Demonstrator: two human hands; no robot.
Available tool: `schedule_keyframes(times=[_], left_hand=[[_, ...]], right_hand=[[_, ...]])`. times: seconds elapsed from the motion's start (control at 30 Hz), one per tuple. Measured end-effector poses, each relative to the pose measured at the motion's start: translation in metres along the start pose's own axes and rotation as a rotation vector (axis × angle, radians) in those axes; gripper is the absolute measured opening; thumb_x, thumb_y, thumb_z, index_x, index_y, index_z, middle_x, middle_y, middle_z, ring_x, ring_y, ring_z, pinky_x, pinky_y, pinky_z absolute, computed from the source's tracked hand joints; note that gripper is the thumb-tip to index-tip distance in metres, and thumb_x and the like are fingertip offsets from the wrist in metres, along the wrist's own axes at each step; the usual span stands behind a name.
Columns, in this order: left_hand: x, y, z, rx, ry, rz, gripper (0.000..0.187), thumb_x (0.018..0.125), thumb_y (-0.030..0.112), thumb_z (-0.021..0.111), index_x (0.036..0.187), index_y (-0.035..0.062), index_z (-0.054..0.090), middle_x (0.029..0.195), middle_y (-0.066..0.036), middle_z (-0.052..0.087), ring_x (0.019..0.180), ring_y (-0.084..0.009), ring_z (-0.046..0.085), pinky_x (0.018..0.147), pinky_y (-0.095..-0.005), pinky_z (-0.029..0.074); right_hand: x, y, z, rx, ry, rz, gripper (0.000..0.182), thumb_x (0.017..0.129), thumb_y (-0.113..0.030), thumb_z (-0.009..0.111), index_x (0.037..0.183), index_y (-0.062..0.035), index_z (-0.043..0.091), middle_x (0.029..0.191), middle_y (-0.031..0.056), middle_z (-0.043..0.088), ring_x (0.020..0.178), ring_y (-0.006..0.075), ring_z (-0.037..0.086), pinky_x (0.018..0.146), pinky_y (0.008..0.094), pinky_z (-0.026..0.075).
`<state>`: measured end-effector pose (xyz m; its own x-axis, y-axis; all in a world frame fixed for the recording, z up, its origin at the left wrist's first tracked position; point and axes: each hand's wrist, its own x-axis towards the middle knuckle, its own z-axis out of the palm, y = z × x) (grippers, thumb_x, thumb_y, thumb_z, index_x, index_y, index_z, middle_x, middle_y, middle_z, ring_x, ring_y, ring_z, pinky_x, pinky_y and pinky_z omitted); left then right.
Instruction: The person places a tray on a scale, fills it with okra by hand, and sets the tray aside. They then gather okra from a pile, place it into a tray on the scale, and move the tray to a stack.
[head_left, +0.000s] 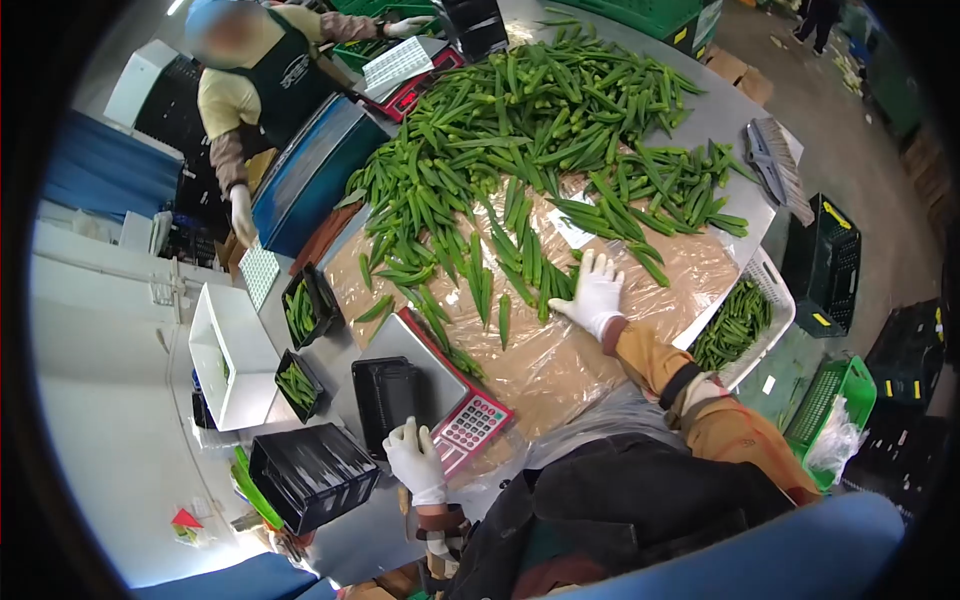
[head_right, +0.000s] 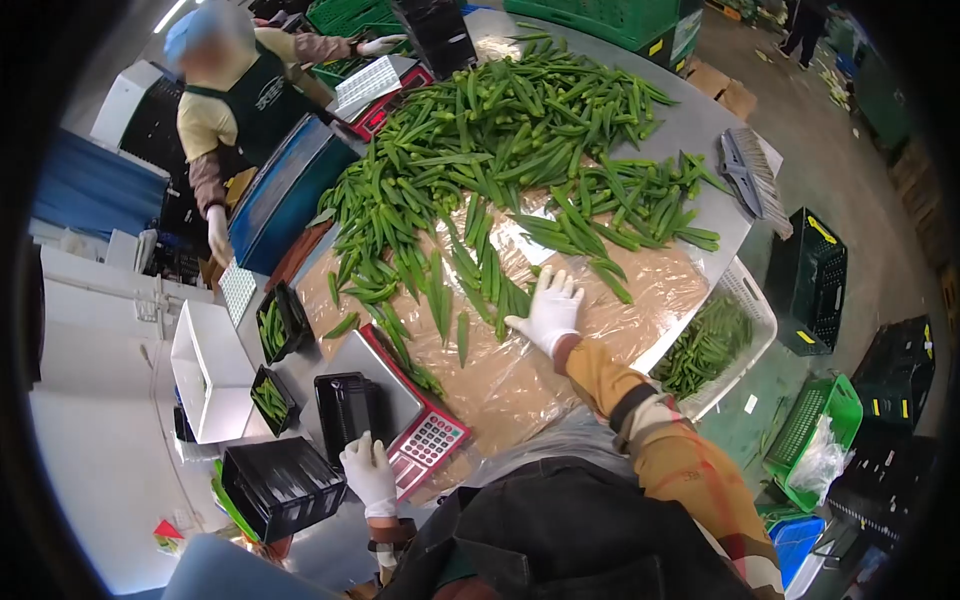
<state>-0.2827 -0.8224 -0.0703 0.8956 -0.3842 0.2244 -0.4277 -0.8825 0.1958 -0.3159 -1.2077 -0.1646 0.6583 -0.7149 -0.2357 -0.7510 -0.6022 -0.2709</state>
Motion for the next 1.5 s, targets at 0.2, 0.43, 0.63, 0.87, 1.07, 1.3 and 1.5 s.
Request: schedule_keyframes(times=[0.2, 0.43, 0.63, 0.87, 1.07, 1.3, 1.5], left_hand=[[0.052, 0.095, 0.023, -0.468, -0.054, 0.054, 0.032, 0.088, 0.007, 0.067, 0.120, 0.0040, 0.066, 0.109, -0.018, 0.066, 0.102, -0.0333, 0.062, 0.091, -0.0406, 0.049], [0.115, 0.132, 0.163, -0.380, -0.176, 0.053, 0.041, 0.085, 0.017, 0.070, 0.120, -0.0003, 0.061, 0.108, -0.023, 0.065, 0.102, -0.0398, 0.063, 0.091, -0.0442, 0.049], [0.124, 0.144, 0.209, -0.305, -0.278, -0.080, 0.042, 0.080, 0.017, 0.072, 0.114, -0.0021, 0.057, 0.103, -0.025, 0.059, 0.097, -0.0412, 0.059, 0.085, -0.0460, 0.048], [0.120, 0.177, 0.181, -0.514, -0.175, -0.040, 0.031, 0.084, 0.010, 0.063, 0.111, -0.0035, 0.055, 0.105, -0.025, 0.056, 0.102, -0.0435, 0.055, 0.090, -0.0479, 0.045], [0.109, 0.245, 0.199, -0.277, -0.378, 0.182, 0.046, 0.082, 0.021, 0.074, 0.117, 0.0026, 0.050, 0.103, -0.022, 0.060, 0.100, -0.0427, 0.058, 0.085, -0.0488, 0.050], [0.130, 0.234, 0.184, -0.529, -0.367, 0.105, 0.042, 0.078, 0.007, 0.068, 0.116, 0.0003, 0.050, 0.108, -0.023, 0.056, 0.102, -0.0423, 0.056, 0.089, -0.0461, 0.047], [0.193, 0.213, 0.202, -0.397, -0.162, 0.159, 0.041, 0.078, 0.008, 0.072, 0.113, -0.0040, 0.053, 0.110, -0.024, 0.055, 0.102, -0.0427, 0.055, 0.091, -0.0455, 0.046]], right_hand=[[0.007, -0.008, 0.014, -0.125, 0.082, -0.121, 0.107, 0.069, -0.053, 0.080, 0.147, 0.0027, 0.032, 0.135, 0.0232, 0.048, 0.125, 0.0353, 0.047, 0.102, 0.0519, 0.038], [0.031, 0.003, 0.019, -0.255, 0.179, -0.222, 0.072, 0.073, -0.031, 0.077, 0.131, 0.0004, 0.051, 0.097, 0.0079, 0.060, 0.093, 0.0252, 0.061, 0.074, 0.0399, 0.050], [0.046, 0.026, 0.021, -0.021, 0.041, -0.272, 0.029, 0.077, -0.014, 0.067, 0.103, -0.0044, 0.061, 0.098, 0.0173, 0.063, 0.094, 0.0323, 0.065, 0.074, 0.0454, 0.054], [0.019, 0.096, -0.048, 0.277, 0.108, -0.132, 0.039, 0.072, -0.020, 0.072, 0.106, -0.0042, 0.062, 0.108, 0.0210, 0.060, 0.097, 0.0372, 0.062, 0.082, 0.0471, 0.052], [0.036, 0.134, -0.029, -0.028, 0.294, -0.190, 0.055, 0.066, -0.025, 0.081, 0.113, -0.0047, 0.058, 0.109, 0.0191, 0.058, 0.091, 0.0349, 0.060, 0.079, 0.0459, 0.051], [0.039, 0.128, -0.065, 0.234, -0.076, 0.039, 0.058, 0.072, -0.020, 0.076, 0.124, -0.0054, 0.053, 0.099, 0.0222, 0.066, 0.094, 0.0390, 0.065, 0.081, 0.0466, 0.052], [0.098, 0.107, -0.088, 0.372, 0.183, -0.020, 0.053, 0.075, -0.020, 0.074, 0.123, -0.0068, 0.055, 0.100, 0.0204, 0.068, 0.094, 0.0395, 0.066, 0.081, 0.0462, 0.052]])
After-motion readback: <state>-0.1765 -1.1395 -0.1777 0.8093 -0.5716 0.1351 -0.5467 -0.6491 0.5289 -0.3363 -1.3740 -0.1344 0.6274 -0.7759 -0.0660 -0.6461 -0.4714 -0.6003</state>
